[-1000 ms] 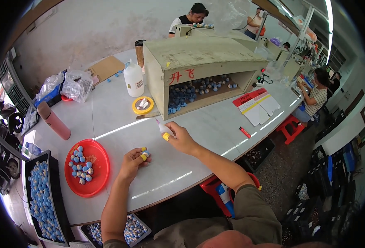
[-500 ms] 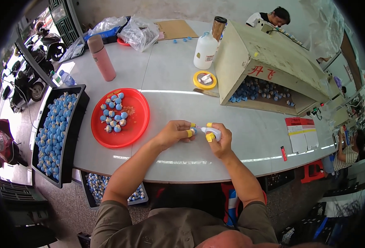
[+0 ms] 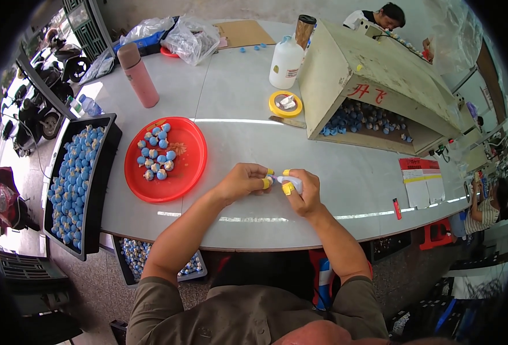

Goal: The person assembles small spherical plastic toy components by applying adhesive from a bottle to the plastic parts and joining the halves by hand.

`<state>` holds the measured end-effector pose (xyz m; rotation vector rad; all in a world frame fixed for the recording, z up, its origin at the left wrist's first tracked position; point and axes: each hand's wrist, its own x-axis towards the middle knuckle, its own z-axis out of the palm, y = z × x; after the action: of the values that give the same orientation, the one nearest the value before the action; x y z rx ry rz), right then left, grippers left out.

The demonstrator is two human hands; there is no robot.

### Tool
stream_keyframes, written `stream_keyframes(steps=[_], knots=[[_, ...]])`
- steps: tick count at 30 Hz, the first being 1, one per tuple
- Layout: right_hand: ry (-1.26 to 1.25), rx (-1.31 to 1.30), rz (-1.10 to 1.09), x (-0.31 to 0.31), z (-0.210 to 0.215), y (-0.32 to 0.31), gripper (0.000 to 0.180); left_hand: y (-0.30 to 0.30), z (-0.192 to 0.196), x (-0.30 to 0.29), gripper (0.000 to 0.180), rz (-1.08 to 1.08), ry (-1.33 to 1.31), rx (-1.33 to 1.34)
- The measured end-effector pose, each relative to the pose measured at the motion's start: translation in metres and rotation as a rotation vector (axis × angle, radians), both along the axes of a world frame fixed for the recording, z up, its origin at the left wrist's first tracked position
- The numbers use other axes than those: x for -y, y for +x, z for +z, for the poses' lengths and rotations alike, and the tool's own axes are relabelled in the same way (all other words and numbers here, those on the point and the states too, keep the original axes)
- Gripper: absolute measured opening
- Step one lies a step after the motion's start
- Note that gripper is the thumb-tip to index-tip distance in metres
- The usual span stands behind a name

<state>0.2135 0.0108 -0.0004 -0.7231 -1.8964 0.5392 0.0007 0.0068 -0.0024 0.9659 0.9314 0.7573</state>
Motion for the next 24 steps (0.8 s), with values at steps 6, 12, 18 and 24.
stream_keyframes(steps=[6,12,18,24], knots=[[0.040,0.035,0.000,-0.0010,0.0006,-0.0020,0.017,-0.0005,-0.0016,0.0001,0.038,-0.001,0.002,-0.010],[0.202,0.084,-0.045,-0.0010,0.0027,-0.0019,0.018,0.0003,0.0025,0.0007,0.037,0.019,0.005,-0.010],[0.330,0.127,-0.062,-0.0017,0.0021,-0.0033,0.020,-0.0012,-0.0043,-0.0009,0.038,0.062,0.009,0.013],[0.362,0.155,-0.072,0.0001,0.0035,-0.0030,0.021,-0.0011,-0.0015,-0.0017,0.033,0.074,-0.019,0.024]])
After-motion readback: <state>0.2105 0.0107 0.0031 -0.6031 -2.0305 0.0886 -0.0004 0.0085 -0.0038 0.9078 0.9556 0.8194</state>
